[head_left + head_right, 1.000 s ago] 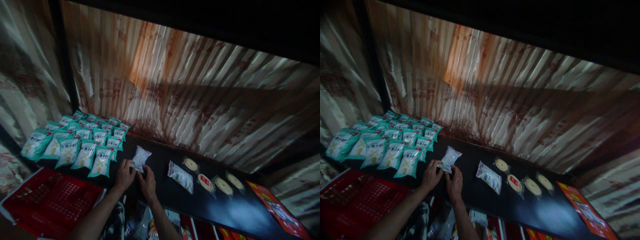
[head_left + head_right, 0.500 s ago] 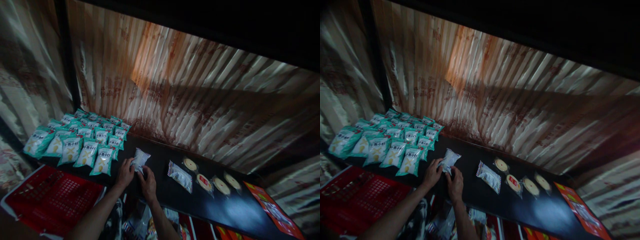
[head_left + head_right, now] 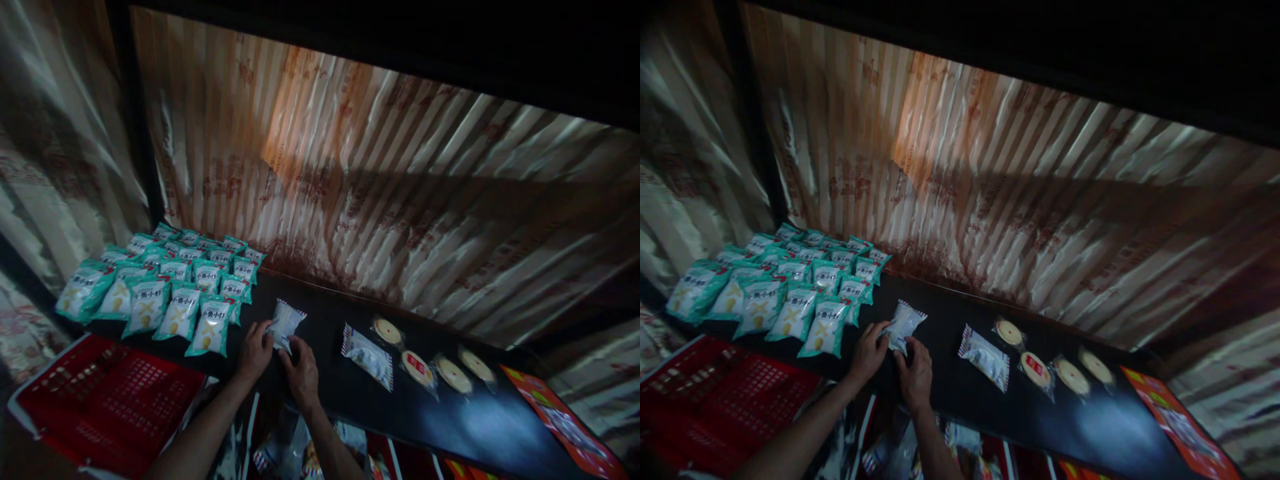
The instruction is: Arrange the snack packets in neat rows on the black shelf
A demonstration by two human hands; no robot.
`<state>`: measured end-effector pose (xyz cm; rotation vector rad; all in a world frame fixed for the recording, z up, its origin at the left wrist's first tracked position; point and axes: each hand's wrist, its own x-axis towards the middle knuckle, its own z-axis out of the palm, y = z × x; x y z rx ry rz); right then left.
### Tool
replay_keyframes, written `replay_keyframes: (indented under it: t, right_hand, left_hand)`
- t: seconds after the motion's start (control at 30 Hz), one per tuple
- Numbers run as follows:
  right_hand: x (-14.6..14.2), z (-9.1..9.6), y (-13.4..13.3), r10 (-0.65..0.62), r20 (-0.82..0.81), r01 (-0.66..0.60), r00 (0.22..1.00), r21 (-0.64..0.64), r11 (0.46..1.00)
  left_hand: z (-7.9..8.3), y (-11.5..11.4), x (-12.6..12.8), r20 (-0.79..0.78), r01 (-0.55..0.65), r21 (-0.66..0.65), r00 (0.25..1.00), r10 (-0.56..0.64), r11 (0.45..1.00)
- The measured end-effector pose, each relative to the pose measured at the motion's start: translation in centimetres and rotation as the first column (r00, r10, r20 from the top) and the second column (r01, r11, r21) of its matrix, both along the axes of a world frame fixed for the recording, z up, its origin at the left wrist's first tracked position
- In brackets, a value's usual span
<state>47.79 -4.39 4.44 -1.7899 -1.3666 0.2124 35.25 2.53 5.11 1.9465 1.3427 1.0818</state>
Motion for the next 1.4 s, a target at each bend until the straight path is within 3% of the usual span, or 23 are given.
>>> replay_keyframes:
  t: [0.63,0.8,0.97,1.2,1.4]
  right_hand:
    - [-0.1,0.2,0.1,0.023,-0.007,-0.023,1.000,-0.014,1.000]
    - [0.2,0.4,-0.1,0.056,-0.120,-0.056,0.991,0.008,0.998]
    - [0.5,1.1,0.0,0.096,-0.284,-0.087,0.954,0.041,0.995]
    - [1.0,3.7,-0.3,0.091,-0.577,-0.105,0.811,0.010,0.994]
    - [0.6,6.0,-0.7,0.099,-0.640,-0.076,0.762,0.063,0.995]
  left_hand:
    - [-0.8,0.6,0.1,0.105,-0.061,0.002,0.993,0.060,0.998]
    - [-0.2,0.1,-0.4,0.141,-0.063,-0.004,0.988,0.063,0.998]
    - [1.2,-0.5,-1.0,0.194,0.010,0.021,0.981,-0.014,1.000]
    - [2.8,-2.5,-1.8,0.144,0.106,0.068,0.983,-0.115,0.992]
    - [3.3,-3.1,-1.7,0.087,0.164,0.122,0.981,-0.176,0.979]
